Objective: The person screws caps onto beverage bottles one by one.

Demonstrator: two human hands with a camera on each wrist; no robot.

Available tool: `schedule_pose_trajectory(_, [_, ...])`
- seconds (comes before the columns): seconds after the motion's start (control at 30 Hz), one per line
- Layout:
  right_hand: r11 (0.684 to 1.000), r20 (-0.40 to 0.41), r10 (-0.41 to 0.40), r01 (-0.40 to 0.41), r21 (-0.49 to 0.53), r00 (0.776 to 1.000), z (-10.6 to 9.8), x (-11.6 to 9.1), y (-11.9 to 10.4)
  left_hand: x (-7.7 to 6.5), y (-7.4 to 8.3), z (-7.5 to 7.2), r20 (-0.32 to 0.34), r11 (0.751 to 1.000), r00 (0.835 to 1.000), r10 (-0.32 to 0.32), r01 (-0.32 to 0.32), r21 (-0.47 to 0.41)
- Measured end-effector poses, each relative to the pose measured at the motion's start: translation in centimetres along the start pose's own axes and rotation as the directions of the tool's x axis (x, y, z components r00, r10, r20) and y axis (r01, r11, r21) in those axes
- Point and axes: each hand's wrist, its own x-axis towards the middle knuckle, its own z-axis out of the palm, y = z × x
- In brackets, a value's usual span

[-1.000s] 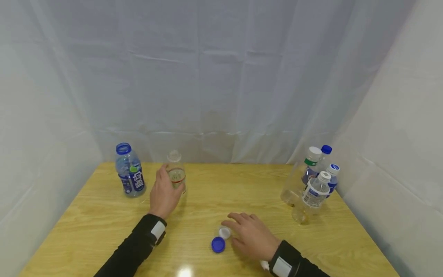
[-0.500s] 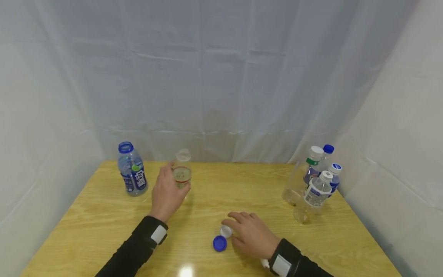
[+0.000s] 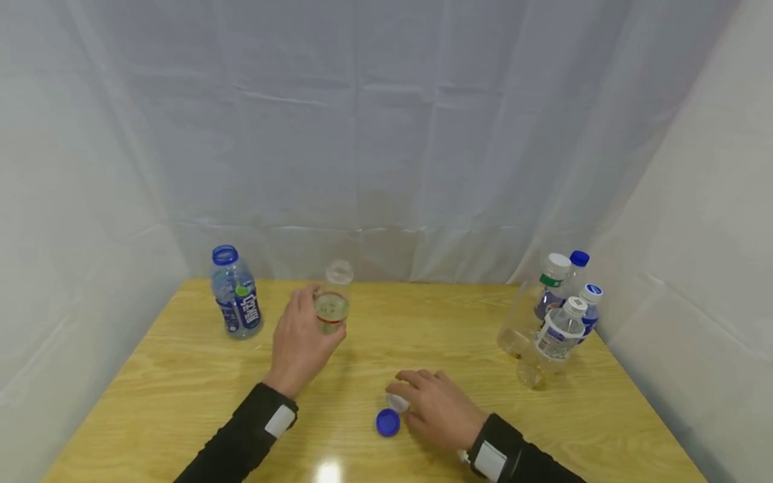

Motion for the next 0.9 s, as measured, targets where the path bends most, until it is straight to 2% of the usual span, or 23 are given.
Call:
schedule_pose_trajectory(0.23, [0.999, 0.013, -0.048, 0.048, 0.021, 0.999, 0.1, 0.2, -0.1, -0.6, 0.5, -0.4, -0.02, 0.999, 0.999, 0.045, -0.045, 0.021])
schedule_pose_trajectory(0.57, [0.999, 0.021, -0.035, 0.034, 0.022, 0.999, 0.2, 0.2, -0.1, -1.6, 2.1, -1.6, 0.02, 0.999, 0.999, 0.05, -0.05, 0.016])
schedule_pose_trajectory(0.9, [0.999, 0.034, -0.039, 0.038, 0.031, 0.999, 0.0, 0.1, 0.1, -3.4, 4.0, -3.1, 0.026, 0.99, 0.991, 0.135, -0.135, 0.033])
